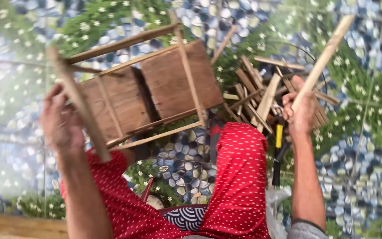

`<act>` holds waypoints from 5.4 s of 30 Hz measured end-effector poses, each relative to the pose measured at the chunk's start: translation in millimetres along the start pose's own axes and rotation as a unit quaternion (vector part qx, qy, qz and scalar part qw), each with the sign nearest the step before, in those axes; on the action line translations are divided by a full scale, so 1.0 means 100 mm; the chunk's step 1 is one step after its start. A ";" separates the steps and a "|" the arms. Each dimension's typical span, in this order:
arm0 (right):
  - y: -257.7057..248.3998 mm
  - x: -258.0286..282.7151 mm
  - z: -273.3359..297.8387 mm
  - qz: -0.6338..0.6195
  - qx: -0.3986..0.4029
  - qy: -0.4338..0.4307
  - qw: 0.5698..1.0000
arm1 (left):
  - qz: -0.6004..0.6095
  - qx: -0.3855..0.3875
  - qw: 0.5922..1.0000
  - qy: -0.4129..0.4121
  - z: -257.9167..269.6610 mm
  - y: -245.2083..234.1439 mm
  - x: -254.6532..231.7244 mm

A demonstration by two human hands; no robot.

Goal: Arranging bamboo slats onto a wooden frame to assemble a piece of furniture.

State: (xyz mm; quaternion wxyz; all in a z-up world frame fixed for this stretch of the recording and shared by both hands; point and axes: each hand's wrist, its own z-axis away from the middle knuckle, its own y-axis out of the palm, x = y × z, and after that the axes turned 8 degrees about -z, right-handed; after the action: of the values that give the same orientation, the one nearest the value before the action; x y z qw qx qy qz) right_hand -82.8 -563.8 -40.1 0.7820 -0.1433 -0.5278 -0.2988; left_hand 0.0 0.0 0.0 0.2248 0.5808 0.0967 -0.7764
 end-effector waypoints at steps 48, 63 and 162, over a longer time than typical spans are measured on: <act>3.23 -0.38 1.50 0.064 0.494 0.020 0.867 | 0.061 0.013 0.995 0.080 0.05 0.31 0.41; 3.32 -0.24 1.62 0.138 0.495 0.029 0.857 | 0.025 0.031 0.995 0.090 0.22 0.33 0.14; 3.54 -0.13 1.96 0.412 0.387 -0.444 0.695 | 0.082 -0.011 0.996 0.018 0.27 0.20 0.05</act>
State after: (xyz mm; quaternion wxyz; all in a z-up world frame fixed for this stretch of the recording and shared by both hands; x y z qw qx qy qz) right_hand -12.1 -177.9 59.2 0.4872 -0.1470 -0.7709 0.3831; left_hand -14.9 -29.8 6.1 0.2923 0.5978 0.0613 -0.7439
